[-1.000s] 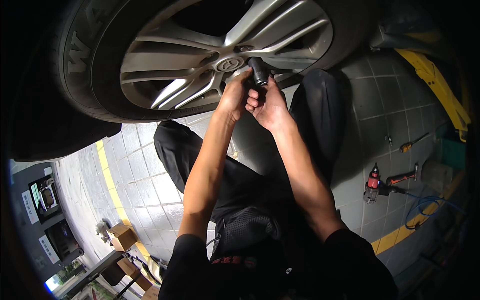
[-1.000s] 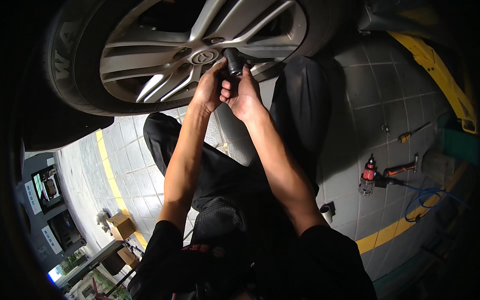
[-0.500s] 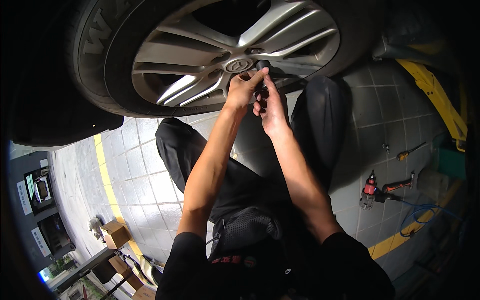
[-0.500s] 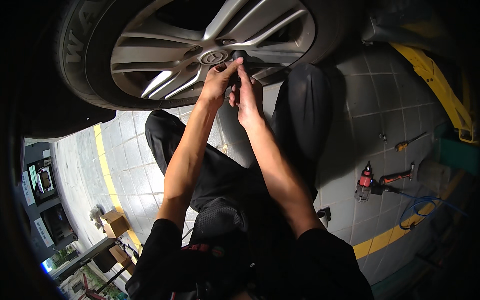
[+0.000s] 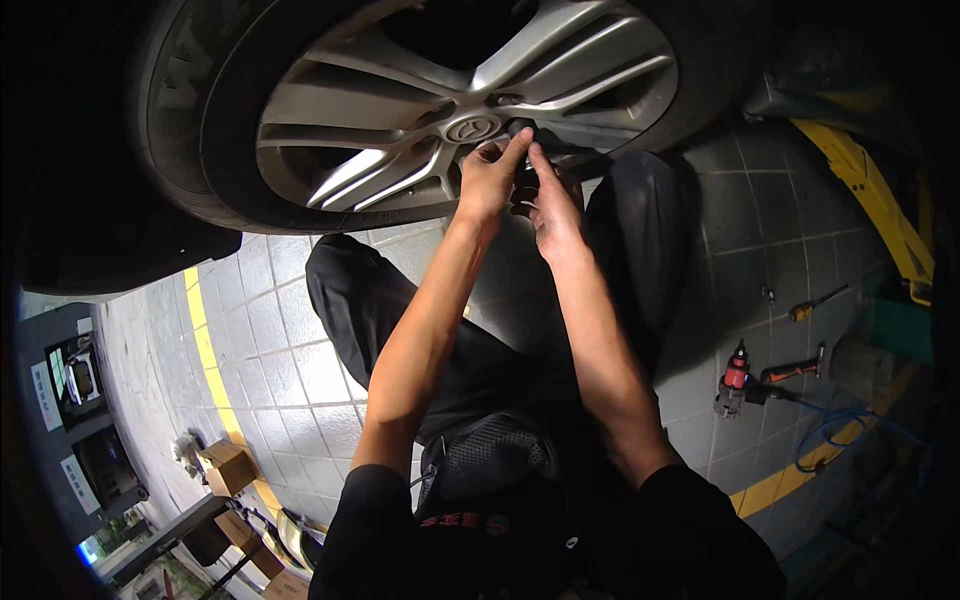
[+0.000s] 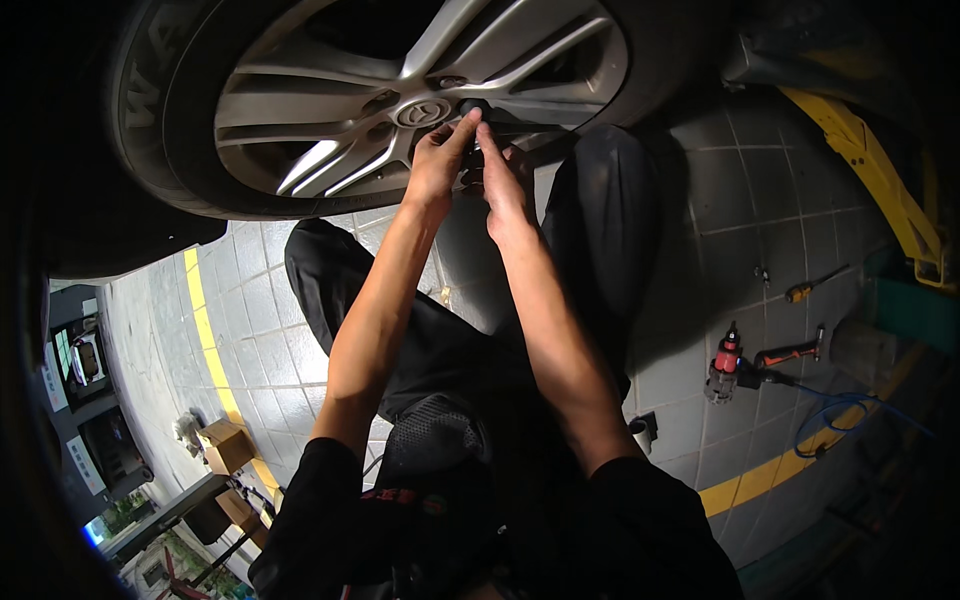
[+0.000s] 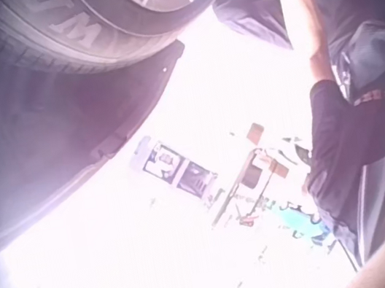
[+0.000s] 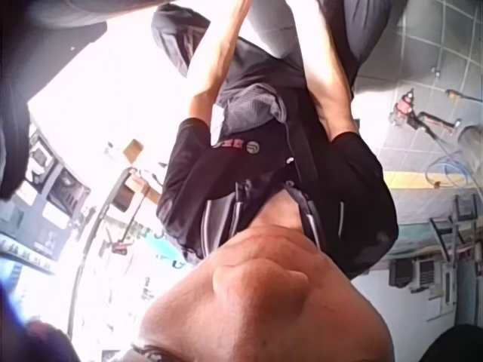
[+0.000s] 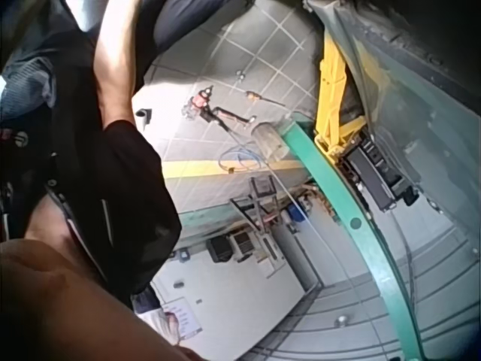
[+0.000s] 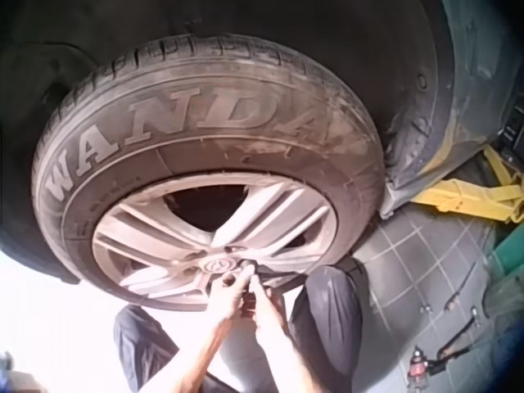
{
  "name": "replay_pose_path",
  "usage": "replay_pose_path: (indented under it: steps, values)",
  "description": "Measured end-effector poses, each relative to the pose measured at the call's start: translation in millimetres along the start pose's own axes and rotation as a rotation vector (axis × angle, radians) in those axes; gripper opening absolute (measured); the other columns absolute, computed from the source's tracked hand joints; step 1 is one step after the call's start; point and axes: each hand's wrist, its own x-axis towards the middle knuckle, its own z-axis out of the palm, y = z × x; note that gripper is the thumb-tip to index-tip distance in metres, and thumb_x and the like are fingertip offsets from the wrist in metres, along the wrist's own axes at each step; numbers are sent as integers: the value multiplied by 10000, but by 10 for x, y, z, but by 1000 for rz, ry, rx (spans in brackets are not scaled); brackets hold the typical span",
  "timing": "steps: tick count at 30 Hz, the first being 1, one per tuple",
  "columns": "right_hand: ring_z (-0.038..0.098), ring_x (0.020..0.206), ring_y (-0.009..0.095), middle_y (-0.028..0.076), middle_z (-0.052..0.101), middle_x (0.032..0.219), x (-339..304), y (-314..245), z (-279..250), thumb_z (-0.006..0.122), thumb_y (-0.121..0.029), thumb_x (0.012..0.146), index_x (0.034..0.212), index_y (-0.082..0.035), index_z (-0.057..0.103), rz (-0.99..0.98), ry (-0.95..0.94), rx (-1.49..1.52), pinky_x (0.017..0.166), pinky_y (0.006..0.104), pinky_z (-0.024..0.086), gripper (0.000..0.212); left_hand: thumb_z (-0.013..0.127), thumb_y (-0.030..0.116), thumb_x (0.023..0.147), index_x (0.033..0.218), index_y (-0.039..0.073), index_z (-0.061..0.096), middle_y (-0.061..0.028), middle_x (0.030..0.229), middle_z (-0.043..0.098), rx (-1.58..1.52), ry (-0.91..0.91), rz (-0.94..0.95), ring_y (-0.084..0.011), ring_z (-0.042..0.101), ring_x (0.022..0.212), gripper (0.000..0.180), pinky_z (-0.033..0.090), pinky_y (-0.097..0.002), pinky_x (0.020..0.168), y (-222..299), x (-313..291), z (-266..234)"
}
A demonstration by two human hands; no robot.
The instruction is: The person installs a car wheel onto a vehicle hub, hand-tightens the lug nuts, and then uses a pneumatic impact wrench to fully tighten them.
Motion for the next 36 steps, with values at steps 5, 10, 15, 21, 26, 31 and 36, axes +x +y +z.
replay_pose_path:
  steps: [5,10,15,21,26,31,36]
  values:
    - [376,436,94,-36,448,597,107,27,-72,453,-479,931,842,-87,535,113,-236,266,491,253,355,411,563,385,907,863,69,553,-1,600,553,-118,-271,-262,-107,525,465,319,344,-200,366,241,-80,-94]
    - [370,419,113,-21,416,575,27,26,44,316,-559,943,840,-81,505,288,-299,506,512,269,383,525,514,364,938,883,47,533,-33,563,537,-143,-296,-297,-131,494,349,322,327,-240,286,208,-52,-202]
    - [365,405,118,-18,359,513,153,200,60,344,-631,898,712,-115,446,-26,-78,-61,491,266,367,558,582,461,876,680,58,517,-34,483,499,88,-114,-148,-133,461,309,453,326,-220,251,211,-59,-10]
    - [383,412,118,-21,394,516,111,84,-18,380,-601,895,724,-136,466,283,-337,423,480,260,344,504,539,455,903,705,61,510,-46,490,514,-99,-303,-293,-129,475,321,441,349,-224,263,239,-43,-190]
    - [407,552,76,-48,433,647,44,159,66,492,-506,905,892,-150,554,-40,-54,-45,504,242,328,362,572,402,904,769,47,579,-19,520,503,-17,-94,-89,-92,422,333,380,280,-241,301,49,-30,-42]
    - [218,364,57,-80,258,452,16,131,61,410,-582,913,694,-157,413,41,-167,135,484,229,297,478,581,383,900,707,61,538,-39,532,534,-180,-238,-242,-130,495,337,378,303,-219,277,60,11,-159]
    - [305,396,66,-58,333,484,36,92,-54,435,-555,913,730,-145,451,167,-378,297,506,247,340,449,558,415,903,672,75,507,-47,487,527,-123,-306,-193,-160,514,313,414,318,-235,242,142,3,-153]
